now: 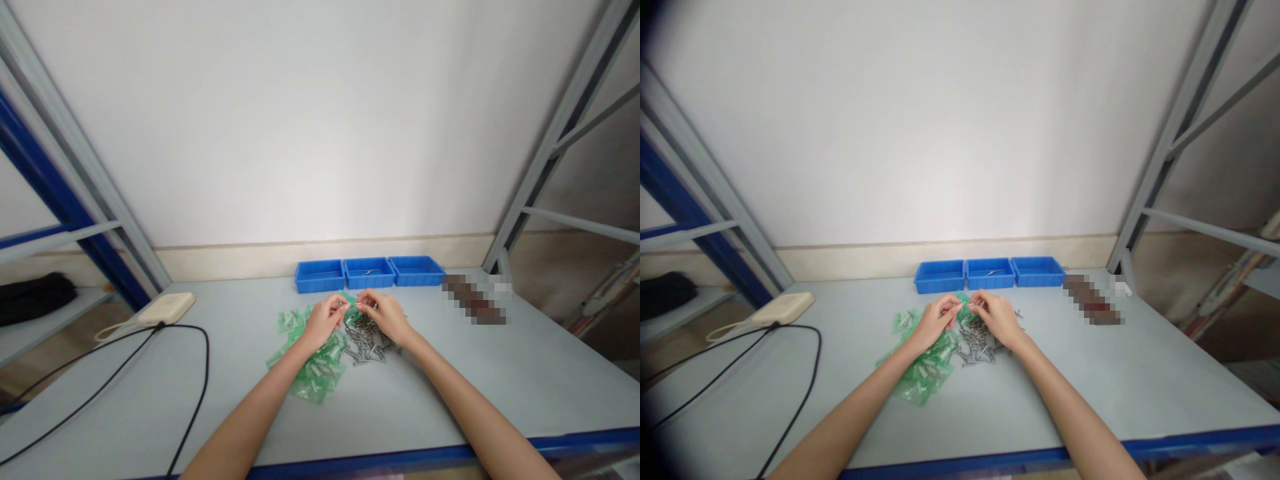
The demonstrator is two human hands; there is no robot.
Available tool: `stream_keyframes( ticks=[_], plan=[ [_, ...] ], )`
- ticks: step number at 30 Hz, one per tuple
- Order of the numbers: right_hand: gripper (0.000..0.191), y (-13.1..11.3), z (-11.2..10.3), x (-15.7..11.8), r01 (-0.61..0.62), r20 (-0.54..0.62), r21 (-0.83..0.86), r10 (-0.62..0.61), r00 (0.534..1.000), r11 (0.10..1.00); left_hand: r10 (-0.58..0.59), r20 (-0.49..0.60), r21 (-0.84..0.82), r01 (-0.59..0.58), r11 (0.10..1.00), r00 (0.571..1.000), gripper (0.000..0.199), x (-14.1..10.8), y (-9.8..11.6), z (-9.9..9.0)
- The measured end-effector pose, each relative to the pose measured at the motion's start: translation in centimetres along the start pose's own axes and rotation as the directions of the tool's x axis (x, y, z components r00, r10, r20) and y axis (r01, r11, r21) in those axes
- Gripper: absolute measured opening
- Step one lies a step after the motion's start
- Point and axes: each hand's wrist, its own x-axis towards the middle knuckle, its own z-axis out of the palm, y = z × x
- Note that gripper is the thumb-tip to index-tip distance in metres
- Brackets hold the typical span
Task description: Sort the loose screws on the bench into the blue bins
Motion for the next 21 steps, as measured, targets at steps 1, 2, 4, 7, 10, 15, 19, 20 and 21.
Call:
stream_keyframes(
  ticks=[1,2,4,7,10,15,19,20,21],
  plan=[
    [0.018,0.0,0.0,0.0,0.008,0.002,0.008,-0.008,1.0,1.0,-0.001,-0.001,-0.002,0.001,1.0,1.0,0.028,0.0,0.0,0.0],
    [0.02,0.0,-0.1,0.0,0.011,0.017,0.011,-0.012,1.0,1.0,-0.002,-0.004,0.003,0.002,1.0,1.0,0.029,0.0,0.1,0.0],
    [0.029,-0.1,-0.2,-0.1,0.008,0.065,0.007,-0.009,0.998,1.0,-0.008,-0.002,0.016,0.008,1.0,1.0,0.034,-0.1,0.2,0.0],
    [0.037,-0.1,-0.2,-0.4,-0.007,0.127,-0.001,0.007,0.992,1.0,-0.018,0.027,0.016,0.017,1.0,0.999,0.036,-0.1,0.3,0.0],
    [0.036,0.7,-0.3,0.2,-0.033,0.134,0.006,0.032,0.99,0.999,-0.005,0.009,-0.028,0.006,1.0,1.0,0.03,0.1,0.0,-0.1],
    [0.042,2.7,-2.0,4.4,-0.192,-0.038,-0.105,0.189,0.981,0.976,0.005,-0.146,-0.073,-0.016,0.997,0.989,0.034,0.8,-1.2,-0.7],
    [0.036,3.2,-4.0,6.6,-0.244,-0.093,-0.387,0.226,0.97,0.889,0.002,-0.139,-0.079,-0.013,0.997,0.99,0.035,1.0,-1.5,-1.2],
    [0.034,3.2,-4.4,6.4,-0.235,-0.103,-0.444,0.211,0.972,0.865,0.0,-0.134,-0.073,-0.01,0.997,0.991,0.035,1.0,-1.5,-1.3],
    [0.033,3.1,-4.8,5.9,-0.205,-0.093,-0.475,0.183,0.979,0.856,-0.002,-0.13,-0.068,-0.007,0.998,0.992,0.036,0.9,-1.5,-1.3]
  ],
)
